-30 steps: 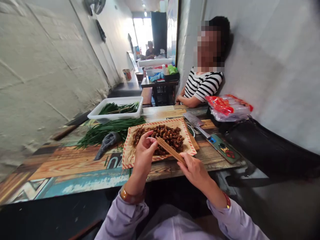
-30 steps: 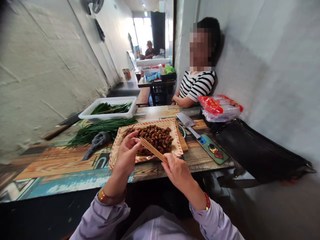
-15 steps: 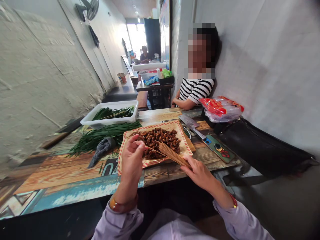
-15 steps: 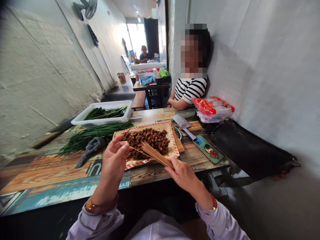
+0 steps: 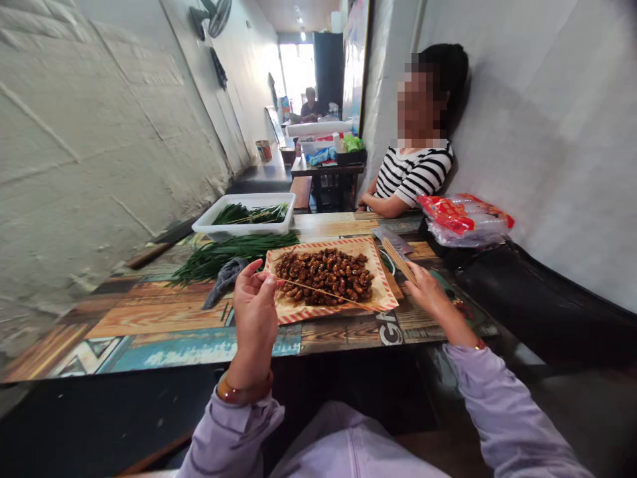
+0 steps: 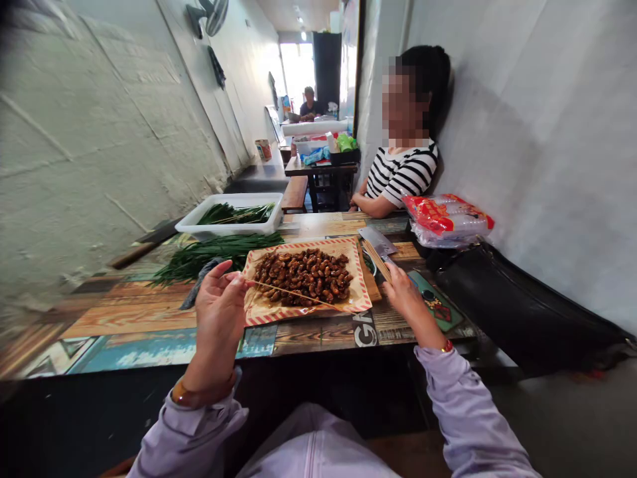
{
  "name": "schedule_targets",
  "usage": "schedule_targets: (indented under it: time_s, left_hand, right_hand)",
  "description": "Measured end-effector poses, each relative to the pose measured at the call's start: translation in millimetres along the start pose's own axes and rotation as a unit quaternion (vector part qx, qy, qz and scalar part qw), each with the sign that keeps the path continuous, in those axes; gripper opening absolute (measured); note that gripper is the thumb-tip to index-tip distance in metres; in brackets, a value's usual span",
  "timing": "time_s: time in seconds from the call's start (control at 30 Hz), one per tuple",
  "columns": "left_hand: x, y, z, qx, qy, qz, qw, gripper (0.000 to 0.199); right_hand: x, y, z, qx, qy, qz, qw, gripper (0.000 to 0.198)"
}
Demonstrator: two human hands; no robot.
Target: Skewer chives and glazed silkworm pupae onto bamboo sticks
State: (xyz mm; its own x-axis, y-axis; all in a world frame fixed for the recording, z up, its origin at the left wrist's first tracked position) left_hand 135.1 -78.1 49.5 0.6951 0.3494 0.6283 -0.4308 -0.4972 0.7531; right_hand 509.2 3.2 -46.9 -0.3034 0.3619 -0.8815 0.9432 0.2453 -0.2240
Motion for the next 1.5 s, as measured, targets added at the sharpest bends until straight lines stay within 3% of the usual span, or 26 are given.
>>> schedule_targets:
  time_s: [0.2,0.33,0.43,0.57,0.7,0.83,0.97,1.07,1.13,1.2,1.3,1.5]
  left_hand:
    - [-13.5,12.5,-1.2,0.05,-0.001,-0.034,0.998,0.043]
    - [-19.4,17.0,-2.9,0.07,0.009,-0.052,0.996,0.043]
    - [-9.2,13.2,1.8,0.067,-0.011,-0.05,0.996,0.042]
    - [14.0,-1.1,14.4,0.033,-0.057,-0.049,0.997,0.039]
    - [24.6,-13.9,27.1,-0.016,-0.107,-0.068,0.992,0.038]
    - [18.0,-21.2,33.4,-0.068,-0.128,-0.088,0.985,0.039]
    - [8.5,-25.5,27.5,-0.086,-0.145,-0.112,0.979,0.038]
    - [-1.5,-26.8,15.9,-0.056,-0.151,-0.17,0.972,0.029]
    - [-8.8,-26.9,8.3,-0.015,-0.167,-0.255,0.952,0.022]
    - [-14.0,-26.8,3.2,0.041,-0.203,-0.358,0.911,0.016]
    - [-18.7,-29.3,0.2,0.106,-0.261,-0.476,0.833,0.009]
    - [-18.8,-40.9,-0.9,0.143,-0.31,-0.625,0.702,0.004]
  right_hand:
    - [20.9,5.7,1.0,-0.038,-0.011,0.048,0.998,0.051]
    - [-10.5,-7.5,7.0,-0.031,0.034,0.015,0.999,0.043]
    - [-48.2,-43.8,12.7,-0.02,0.087,-0.07,0.994,0.037]
    - [-71.9,-115.4,23.4,-0.096,0.058,-0.193,0.975,0.032]
    - [-57.3,-167.9,38.0,-0.146,-0.02,-0.249,0.957,0.032]
    - [-32.5,-192.7,54.3,-0.124,-0.08,-0.319,0.936,0.035]
    - [-12.6,-192.4,63.8,-0.064,-0.074,-0.361,0.927,0.033]
    - [3.6,-176.0,65.9,0.031,-0.055,-0.393,0.917,0.03]
    - [13.1,-165.4,67.6,0.084,-0.047,-0.415,0.905,0.028]
    - [18.9,-159.5,69.5,0.106,-0.047,-0.422,0.899,0.026]
    - [20.0,-159.1,71.3,0.1,-0.054,-0.412,0.904,0.025]
    - [18.5,-162.7,71.3,0.081,-0.052,-0.409,0.907,0.024]
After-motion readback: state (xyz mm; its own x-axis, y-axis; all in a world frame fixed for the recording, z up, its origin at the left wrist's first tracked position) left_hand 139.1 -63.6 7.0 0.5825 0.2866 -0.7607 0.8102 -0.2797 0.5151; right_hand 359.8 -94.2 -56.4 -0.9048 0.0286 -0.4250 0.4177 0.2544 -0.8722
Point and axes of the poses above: each hand's wrist, its own z-axis away from the middle knuckle, its own x-axis out of the palm, y = z × x, the point moved 4 cm from there along -z, towards the middle knuckle, and after that the axes turned 12 degrees about z, right-handed, at the moved point
